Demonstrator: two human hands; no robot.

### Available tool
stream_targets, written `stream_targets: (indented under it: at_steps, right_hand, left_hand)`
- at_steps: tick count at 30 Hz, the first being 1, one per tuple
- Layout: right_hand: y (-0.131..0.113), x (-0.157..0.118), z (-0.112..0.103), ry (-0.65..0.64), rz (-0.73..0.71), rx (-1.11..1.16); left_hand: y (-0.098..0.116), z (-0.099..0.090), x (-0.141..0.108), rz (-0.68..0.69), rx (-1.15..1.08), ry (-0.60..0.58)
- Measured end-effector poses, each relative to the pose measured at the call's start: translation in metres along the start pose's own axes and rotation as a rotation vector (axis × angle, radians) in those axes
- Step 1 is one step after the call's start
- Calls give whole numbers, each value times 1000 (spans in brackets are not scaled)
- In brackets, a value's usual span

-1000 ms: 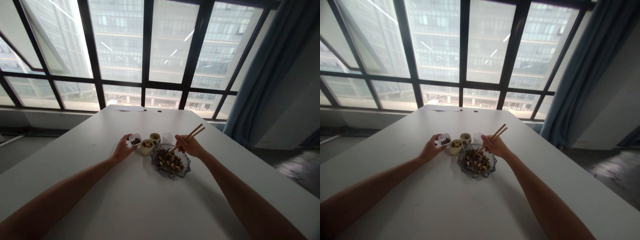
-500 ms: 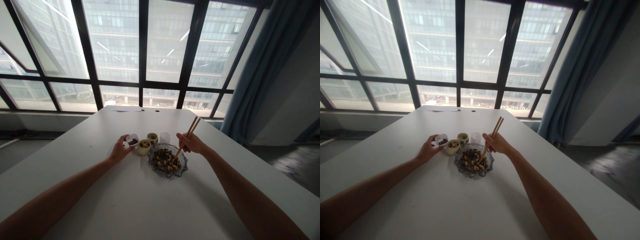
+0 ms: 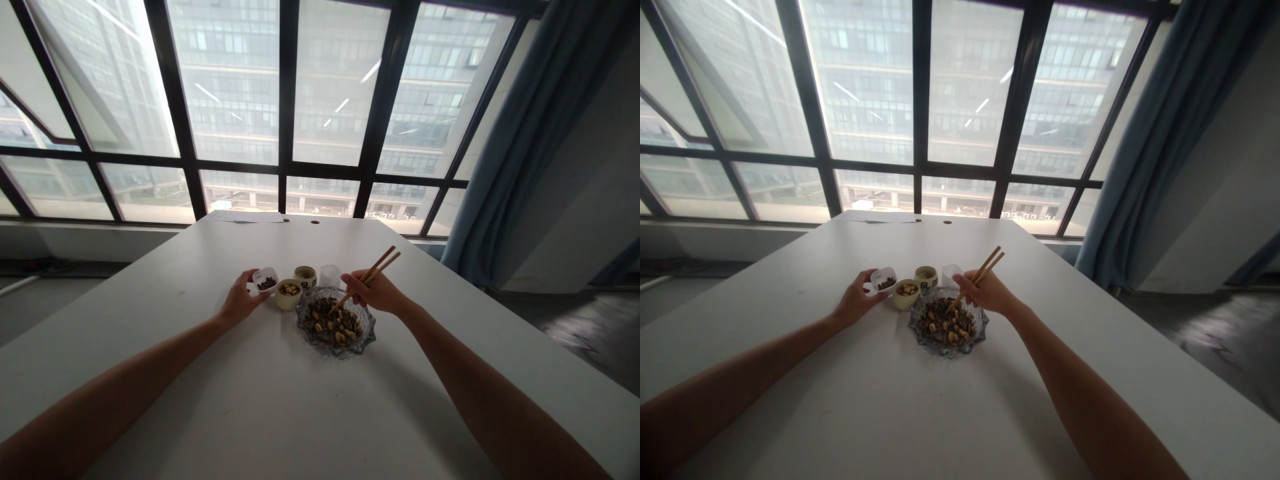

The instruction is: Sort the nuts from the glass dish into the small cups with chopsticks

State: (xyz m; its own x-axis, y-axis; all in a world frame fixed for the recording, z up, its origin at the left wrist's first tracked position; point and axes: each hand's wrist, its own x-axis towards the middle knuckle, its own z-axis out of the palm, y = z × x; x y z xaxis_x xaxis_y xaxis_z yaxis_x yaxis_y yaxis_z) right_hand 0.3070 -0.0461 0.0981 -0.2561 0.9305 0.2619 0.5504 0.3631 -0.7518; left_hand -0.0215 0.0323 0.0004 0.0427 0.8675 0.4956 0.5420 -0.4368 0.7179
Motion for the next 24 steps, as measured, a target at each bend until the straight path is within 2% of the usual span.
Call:
stream_targets:
  at_steps: [9,13,19,21,24]
  right_hand:
    - [-1,-2,0,-16,-8,2]
    - [1,-1,-1,37,8,52]
    - [13,7,-5,198,101,164]
    - [18,10,-8,250,119,202]
    - [24,12,-13,307,115,237]
  left_hand:
    - [-9,3,3,6,23,21]
    - [-18,5,5,-2,42,25]
    - [-29,9,10,-24,98,43]
    - [-24,7,7,27,145,96]
    - [-4,0,-4,237,228,136]
